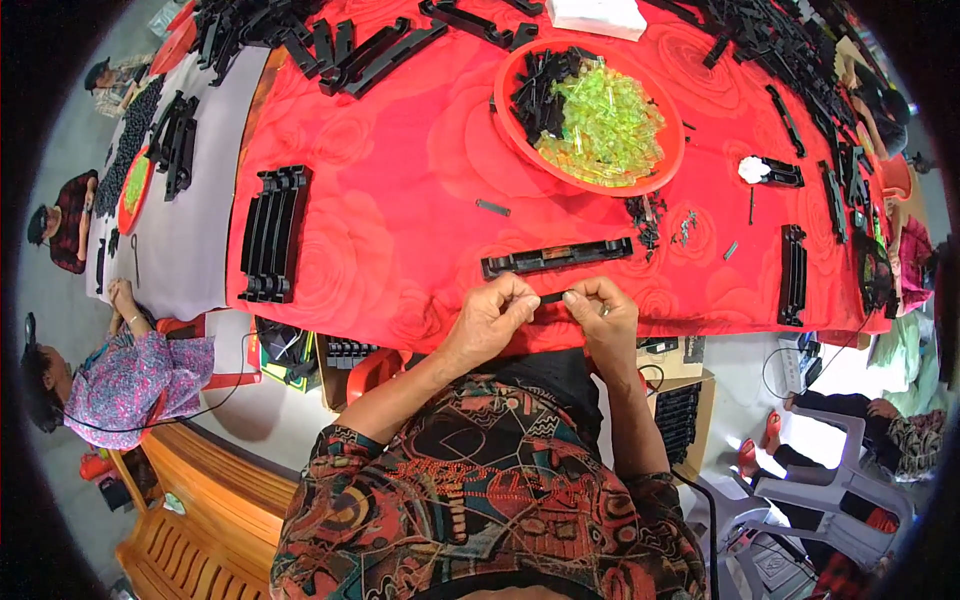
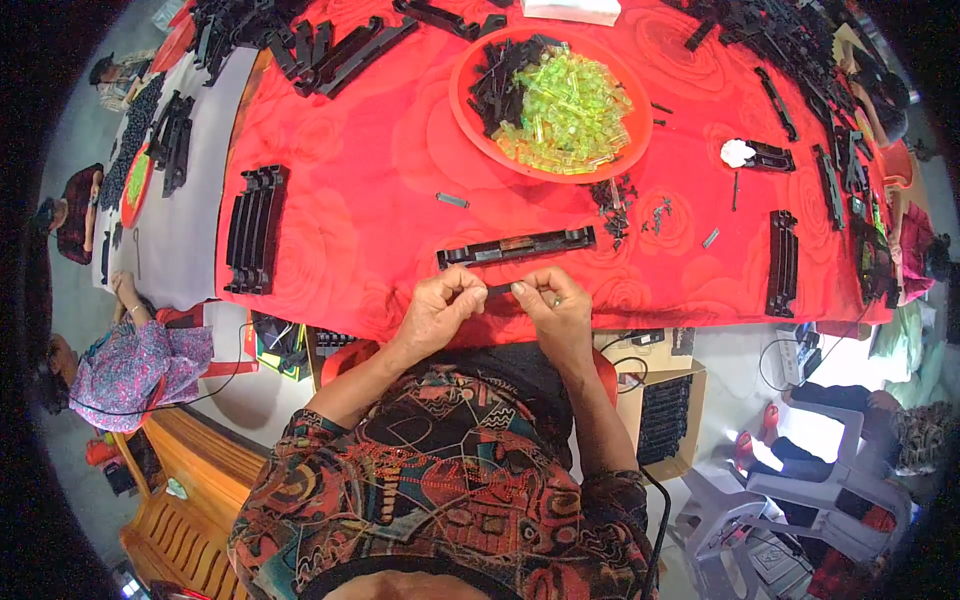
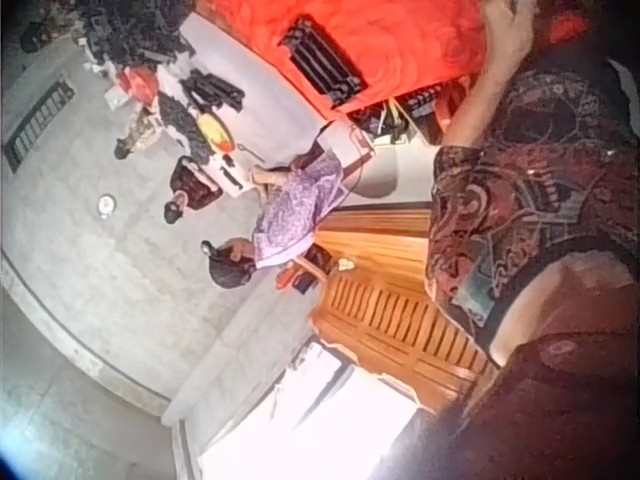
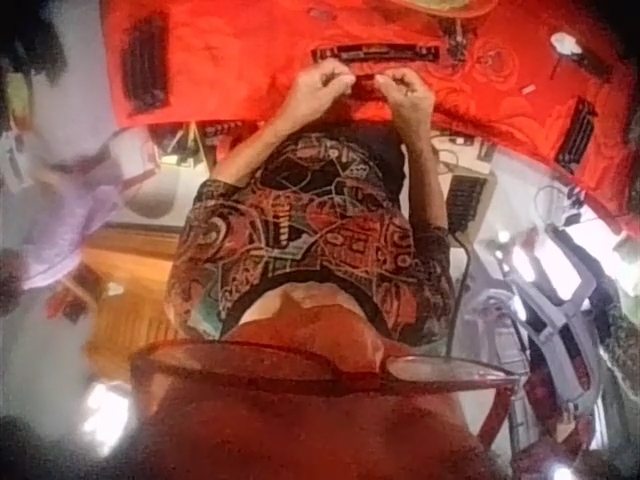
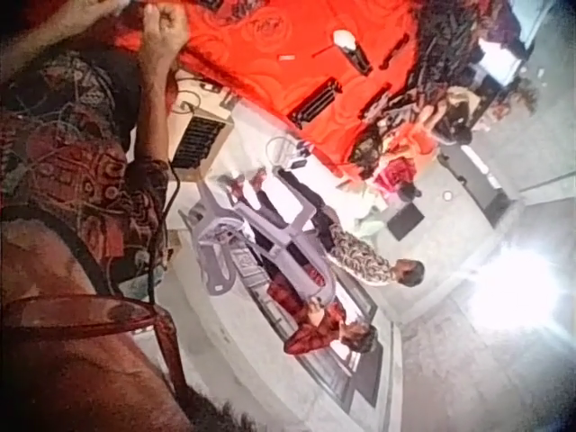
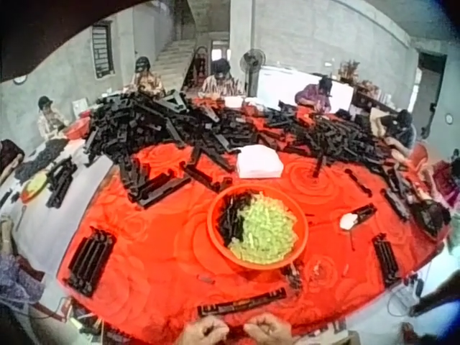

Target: The person assembles black plastic housings by hand, fitting small translucent green parts into them.

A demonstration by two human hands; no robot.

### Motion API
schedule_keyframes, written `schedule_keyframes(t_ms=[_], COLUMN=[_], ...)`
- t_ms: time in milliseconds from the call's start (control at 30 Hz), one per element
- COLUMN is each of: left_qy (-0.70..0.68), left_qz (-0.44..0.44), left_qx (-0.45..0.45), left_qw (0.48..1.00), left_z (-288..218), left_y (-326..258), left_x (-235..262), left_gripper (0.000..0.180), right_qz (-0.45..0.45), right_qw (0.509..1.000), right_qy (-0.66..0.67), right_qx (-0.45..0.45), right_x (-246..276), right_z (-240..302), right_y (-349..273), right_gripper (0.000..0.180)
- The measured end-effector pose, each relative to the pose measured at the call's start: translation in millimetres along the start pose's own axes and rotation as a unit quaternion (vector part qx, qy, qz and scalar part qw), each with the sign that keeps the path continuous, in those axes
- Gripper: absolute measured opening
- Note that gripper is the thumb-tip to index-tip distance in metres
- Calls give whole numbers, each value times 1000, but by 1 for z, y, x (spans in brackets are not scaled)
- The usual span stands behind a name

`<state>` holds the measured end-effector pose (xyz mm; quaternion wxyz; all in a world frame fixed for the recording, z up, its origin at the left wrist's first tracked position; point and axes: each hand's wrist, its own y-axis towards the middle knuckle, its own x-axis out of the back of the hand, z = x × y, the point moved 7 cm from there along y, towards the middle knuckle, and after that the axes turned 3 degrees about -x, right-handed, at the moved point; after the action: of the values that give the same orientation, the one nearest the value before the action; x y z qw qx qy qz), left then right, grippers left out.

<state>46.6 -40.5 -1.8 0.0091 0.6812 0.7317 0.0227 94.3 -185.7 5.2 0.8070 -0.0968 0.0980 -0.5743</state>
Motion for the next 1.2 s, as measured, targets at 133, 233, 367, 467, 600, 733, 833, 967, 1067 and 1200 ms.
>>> schedule_keyframes(t_ms=[133, 233, 367, 467, 600, 733, 833, 967, 1067, 1200], left_qy=[-117, -150, -222, -254, -268, -258, -237, -216, -226, -230], left_qz=[12, 4, 12, 22, 31, 35, 17, -5, 4, 15], left_qx=[92, 107, 141, 156, 165, 169, 156, 154, 173, 193], left_qw=[989, 983, 965, 954, 949, 950, 959, 964, 959, 954], left_z=[13, 16, 19, 21, 21, 24, 23, 24, 29, 31], left_y=[0, 1, 1, 0, 0, 0, 1, 1, 0, -4], left_x=[-2, -1, -3, -4, -6, -7, -6, -4, -5, -5], left_gripper=[14, 15, 15, 16, 16, 17, 16, 13, 14, 15], right_qz=[-19, -37, -43, -45, -52, -56, -38, -3, 20, 17], right_qw=[1000, 998, 998, 997, 997, 995, 996, 998, 998, 998], right_qy=[-17, -37, -44, -54, -54, -64, -68, -43, -39, -54], right_qx=[10, 18, 19, 29, 31, 43, 46, 35, 39, 32], right_x=[1, 4, 4, 3, 3, 4, 1, -2, -3, -2], right_z=[-2, -2, -3, 2, 2, -1, 2, -1, -3, -1], right_y=[1, 3, 5, 4, 3, 3, 2, 1, 1, 1], right_gripper=[7, 9, 11, 12, 13, 12, 12, 9, 9, 8])
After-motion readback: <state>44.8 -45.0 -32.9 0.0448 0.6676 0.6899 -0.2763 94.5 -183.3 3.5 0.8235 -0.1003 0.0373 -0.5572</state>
